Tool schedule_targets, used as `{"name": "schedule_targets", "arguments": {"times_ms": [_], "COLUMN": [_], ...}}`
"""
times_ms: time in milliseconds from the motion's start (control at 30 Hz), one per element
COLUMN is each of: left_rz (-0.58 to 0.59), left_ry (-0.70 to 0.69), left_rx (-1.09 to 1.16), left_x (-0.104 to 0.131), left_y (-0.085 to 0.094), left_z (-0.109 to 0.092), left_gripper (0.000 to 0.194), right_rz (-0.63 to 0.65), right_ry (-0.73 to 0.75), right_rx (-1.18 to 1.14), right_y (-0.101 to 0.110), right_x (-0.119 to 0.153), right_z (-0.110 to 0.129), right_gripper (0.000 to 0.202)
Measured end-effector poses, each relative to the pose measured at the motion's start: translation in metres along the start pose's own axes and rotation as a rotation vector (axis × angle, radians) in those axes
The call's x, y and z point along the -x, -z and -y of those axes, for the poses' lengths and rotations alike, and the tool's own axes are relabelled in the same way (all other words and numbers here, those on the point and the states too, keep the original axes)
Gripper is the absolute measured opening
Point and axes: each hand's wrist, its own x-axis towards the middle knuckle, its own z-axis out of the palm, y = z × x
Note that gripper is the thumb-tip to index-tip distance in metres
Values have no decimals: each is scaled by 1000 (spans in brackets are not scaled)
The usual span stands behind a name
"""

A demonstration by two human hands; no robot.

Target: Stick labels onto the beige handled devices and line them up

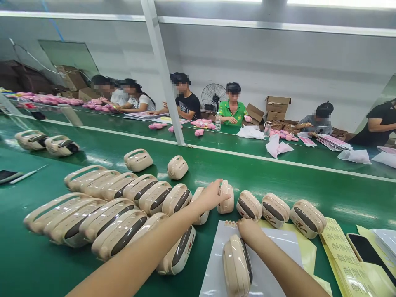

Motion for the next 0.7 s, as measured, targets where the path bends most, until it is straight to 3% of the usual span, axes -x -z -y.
{"name": "schedule_targets", "arguments": {"times_ms": [100, 200, 300, 367, 433, 500, 633, 700], "left_rz": [-67, -257, -290, -283, -289, -292, -187, -107], "left_ry": [-95, -139, -15, 69, 114, 98, 10, -3], "left_rx": [-48, -192, -303, -263, -197, -127, 87, 244], "left_x": [46, 97, 127, 132, 131, 130, 145, 158], "left_y": [25, 38, 36, 29, 23, 21, 31, 39], "left_z": [9, 43, 77, 86, 83, 69, 28, 8], "left_gripper": [43, 45, 52, 45, 37, 35, 36, 36], "right_rz": [24, 6, -59, -177, -315, -398, -365, -300], "right_ry": [13, 23, 43, 55, 119, 278, 650, 683], "right_rx": [35, 18, -26, -126, -310, -489, -526, -565], "right_y": [-2, 0, 9, 22, 35, 46, 52, 52], "right_x": [2, 6, 16, 27, 41, 56, 73, 75], "right_z": [-2, -9, -16, -15, -5, 13, 55, 70], "right_gripper": [31, 27, 23, 25, 27, 38, 65, 69]}}
